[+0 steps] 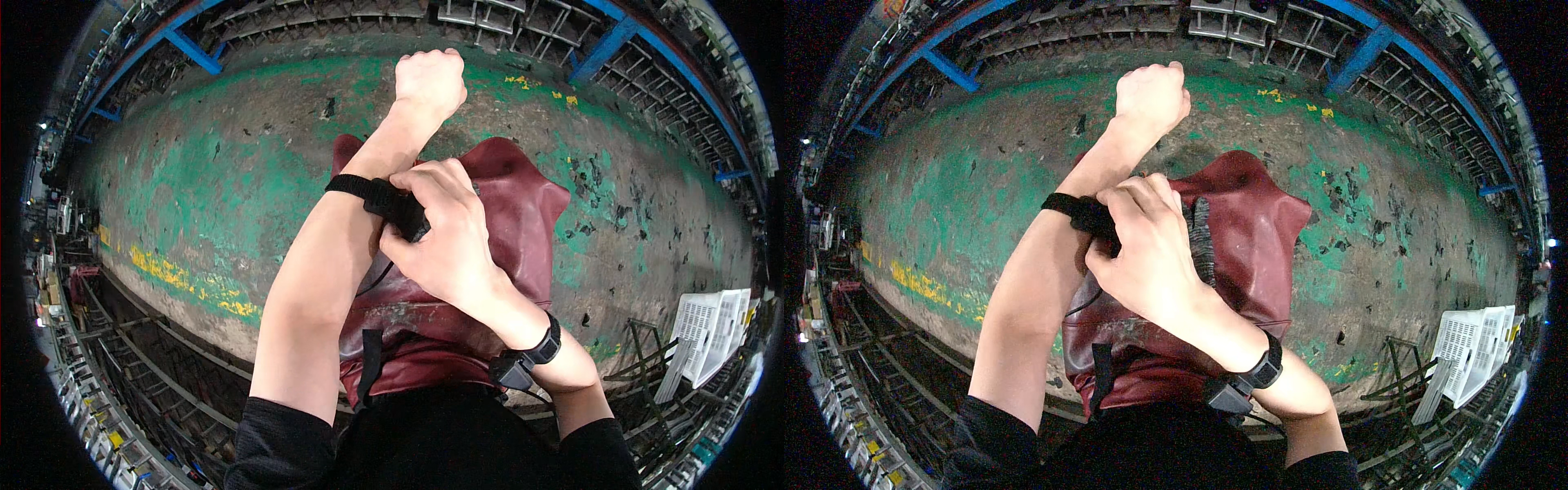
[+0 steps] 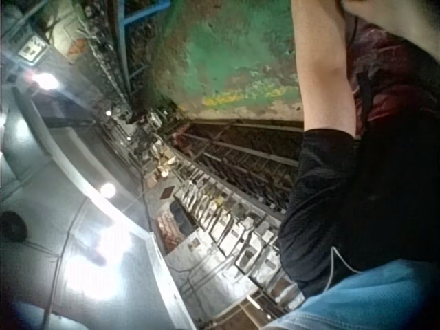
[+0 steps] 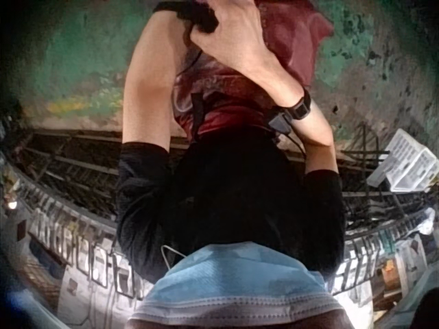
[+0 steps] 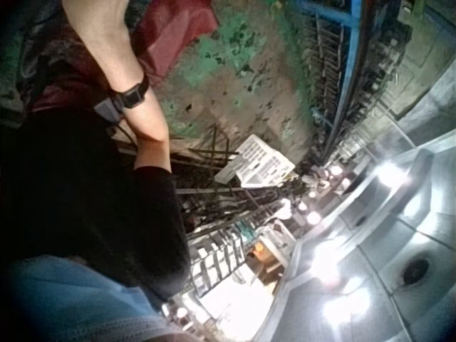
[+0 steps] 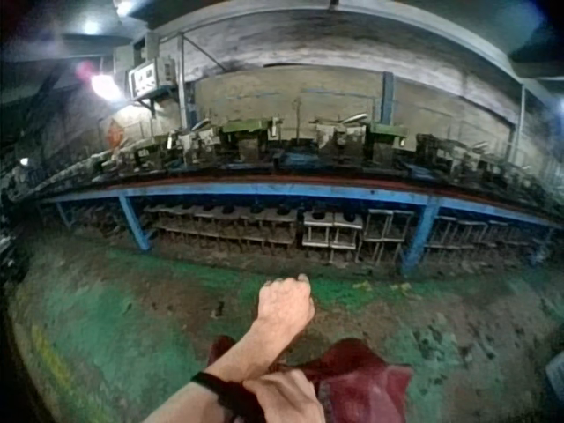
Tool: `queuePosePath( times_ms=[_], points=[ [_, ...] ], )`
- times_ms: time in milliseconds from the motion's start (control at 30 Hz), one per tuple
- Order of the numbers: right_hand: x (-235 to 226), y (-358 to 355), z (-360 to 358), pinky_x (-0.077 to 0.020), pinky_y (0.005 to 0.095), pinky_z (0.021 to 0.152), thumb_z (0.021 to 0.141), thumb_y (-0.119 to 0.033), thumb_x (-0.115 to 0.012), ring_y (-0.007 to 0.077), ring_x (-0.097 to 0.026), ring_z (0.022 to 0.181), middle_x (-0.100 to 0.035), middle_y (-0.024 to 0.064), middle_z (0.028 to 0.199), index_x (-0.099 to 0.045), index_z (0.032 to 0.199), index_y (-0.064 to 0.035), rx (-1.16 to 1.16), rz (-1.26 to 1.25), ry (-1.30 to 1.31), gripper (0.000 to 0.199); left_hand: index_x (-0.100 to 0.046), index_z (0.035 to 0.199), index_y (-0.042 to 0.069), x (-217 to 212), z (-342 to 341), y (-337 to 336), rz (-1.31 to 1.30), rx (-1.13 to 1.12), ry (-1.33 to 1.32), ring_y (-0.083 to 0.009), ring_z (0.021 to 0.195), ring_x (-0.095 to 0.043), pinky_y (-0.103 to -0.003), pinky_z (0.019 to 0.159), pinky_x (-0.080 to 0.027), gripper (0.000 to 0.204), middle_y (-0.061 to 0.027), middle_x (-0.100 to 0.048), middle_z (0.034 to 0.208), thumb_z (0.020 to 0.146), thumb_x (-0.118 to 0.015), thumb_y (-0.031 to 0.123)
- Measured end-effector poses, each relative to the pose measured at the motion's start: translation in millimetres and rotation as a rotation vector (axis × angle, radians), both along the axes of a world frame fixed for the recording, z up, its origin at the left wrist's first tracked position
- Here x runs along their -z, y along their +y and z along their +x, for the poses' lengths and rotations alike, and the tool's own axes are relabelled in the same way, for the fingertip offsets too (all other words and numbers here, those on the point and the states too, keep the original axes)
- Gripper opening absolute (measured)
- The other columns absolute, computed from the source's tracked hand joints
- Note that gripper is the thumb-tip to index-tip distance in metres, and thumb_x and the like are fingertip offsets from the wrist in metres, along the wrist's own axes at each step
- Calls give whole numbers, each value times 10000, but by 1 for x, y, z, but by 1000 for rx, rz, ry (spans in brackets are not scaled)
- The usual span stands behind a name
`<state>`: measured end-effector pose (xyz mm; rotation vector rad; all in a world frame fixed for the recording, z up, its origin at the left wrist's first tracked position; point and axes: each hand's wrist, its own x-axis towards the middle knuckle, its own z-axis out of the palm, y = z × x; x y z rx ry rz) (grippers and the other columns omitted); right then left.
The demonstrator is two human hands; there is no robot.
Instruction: The recorder is putting on safety tracking devices and then putting on a pair of work gloves.
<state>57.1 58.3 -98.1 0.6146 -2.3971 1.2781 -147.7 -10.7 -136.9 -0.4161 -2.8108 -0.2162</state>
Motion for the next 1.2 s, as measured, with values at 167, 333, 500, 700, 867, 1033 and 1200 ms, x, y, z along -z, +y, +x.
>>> queuePosePath(
  times_ms=[167, 333, 500, 700, 867, 1033, 1200],
  points=[
    [3, 0, -1, -553, 421, 845, 632, -38, -798, 360, -674, 939, -726, 149, 958, -729, 977, 16, -22, -32, 21, 355, -738, 1029, 24, 9, 3, -1, -7, -4, -47, -358, 957, -786, -495, 890, -606, 237, -188, -796, 956, 872, -714, 200],
    [8, 1, 2, -557, 430, 801, 597, -47, -791, 353, -682, 878, -721, 155, 899, -712, 914, 20, -9, -88, -10, 333, -724, 1036, 15, 17, 3, -2, -18, 18, -49, -391, 904, -783, -504, 823, -634, 266, -209, -781, 926, 893, -691, 237],
    [9, 3, 6, -510, 493, 840, 598, -123, -820, 400, -624, 892, -678, 176, 875, -676, 878, 15, -27, -116, -54, 343, -722, 1046, 9, 14, 2, 2, 16, 2, -54, -399, 914, -781, -507, 820, -634, 262, -222, -779, 955, 906, -673, 225],
    [10, 9, 13, -520, 460, 802, 571, -82, -804, 376, -641, 863, -681, 169, 862, -669, 861, 20, -42, -101, -22, 336, -749, 1048, 49, 10, 0, 8, 171, -85, -131, -402, 942, -776, -503, 864, -625, 239, -214, -786, 1013, 894, -710, 228],
    [4, 9, 15, -518, 444, 782, 581, -62, -803, 364, -645, 872, -689, 158, 914, -695, 920, 18, -26, -87, 29, 365, -789, 1026, 61, 15, -3, 15, 396, -143, -191, -417, 983, -766, -486, 916, -611, 245, -219, -789, 1017, 862, -753, 240],
    [-13, 20, 28, -496, 455, 897, 626, -82, -852, 365, -629, 1023, -676, 165, 1143, -724, 1137, 22, 88, -6, 96, 537, -772, 956, -27, -8, -17, 2, 1361, -86, -426, -237, 759, -756, -359, 702, -602, 155, -174, -781, 830, 897, -724, 108],
    [0, 34, 38, -535, 346, 890, 783, -52, -897, 218, -659, 989, -678, 154, 1154, -603, 1344, 60, 123, -360, -124, 643, -727, 982, -23, -47, -25, -36, 1844, -36, -254, -191, 711, -712, -315, 608, -545, 119, -155, -772, 872, 957, -706, 91]
  ],
)
